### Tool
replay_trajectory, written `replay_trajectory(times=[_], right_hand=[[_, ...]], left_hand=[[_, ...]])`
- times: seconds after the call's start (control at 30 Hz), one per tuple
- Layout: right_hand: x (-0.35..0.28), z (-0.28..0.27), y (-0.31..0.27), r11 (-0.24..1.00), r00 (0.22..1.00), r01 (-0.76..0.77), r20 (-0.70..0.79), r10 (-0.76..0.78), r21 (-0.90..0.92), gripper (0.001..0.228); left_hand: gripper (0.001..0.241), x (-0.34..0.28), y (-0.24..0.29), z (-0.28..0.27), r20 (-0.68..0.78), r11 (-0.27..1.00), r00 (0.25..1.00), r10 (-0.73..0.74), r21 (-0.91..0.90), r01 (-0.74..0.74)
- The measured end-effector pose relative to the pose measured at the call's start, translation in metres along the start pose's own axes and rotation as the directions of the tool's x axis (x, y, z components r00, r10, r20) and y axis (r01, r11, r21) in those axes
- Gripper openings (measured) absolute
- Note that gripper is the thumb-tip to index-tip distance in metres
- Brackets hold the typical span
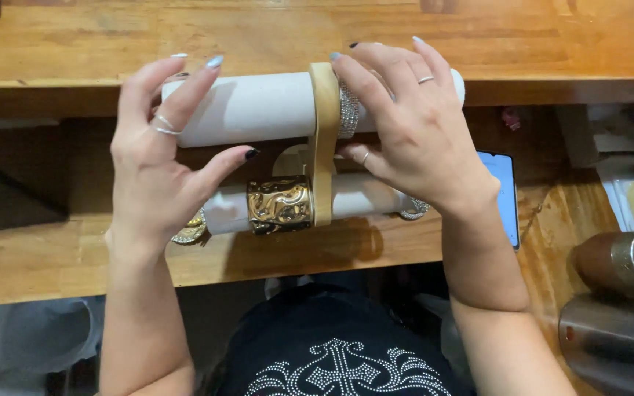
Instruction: Organizing various bracelets by placing them onto a two-tiered jewelry display stand on a wooden table.
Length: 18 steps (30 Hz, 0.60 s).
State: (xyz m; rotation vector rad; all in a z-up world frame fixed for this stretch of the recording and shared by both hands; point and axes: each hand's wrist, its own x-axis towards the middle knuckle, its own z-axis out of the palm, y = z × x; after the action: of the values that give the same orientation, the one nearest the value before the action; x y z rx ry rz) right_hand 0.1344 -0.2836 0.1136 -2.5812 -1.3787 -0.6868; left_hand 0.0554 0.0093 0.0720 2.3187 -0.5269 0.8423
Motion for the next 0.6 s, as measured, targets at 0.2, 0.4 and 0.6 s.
replay_trajectory(times=[0.2,0.4,0.6], right_hand=[[0.013,0.005,0.001,0.992,0.995,0.099,0.004,-0.099,-0.082,0.095],[0.009,0.004,0.005,0.994,0.994,0.109,0.009,-0.109,-0.026,0.085],[-0.019,-0.014,0.025,1.0,0.998,-0.012,0.058,0.012,0.01,0.094]], left_hand=[[0.061,0.01,-0.005,0.009,-0.027,0.998,0.999,-0.019,-0.064,0.017],[0.059,0.01,-0.01,0.003,-0.018,0.995,1.0,-0.01,-0.103,0.008],[0.06,0.009,-0.015,0.004,-0.025,0.997,1.0,0.005,-0.081,-0.007]])
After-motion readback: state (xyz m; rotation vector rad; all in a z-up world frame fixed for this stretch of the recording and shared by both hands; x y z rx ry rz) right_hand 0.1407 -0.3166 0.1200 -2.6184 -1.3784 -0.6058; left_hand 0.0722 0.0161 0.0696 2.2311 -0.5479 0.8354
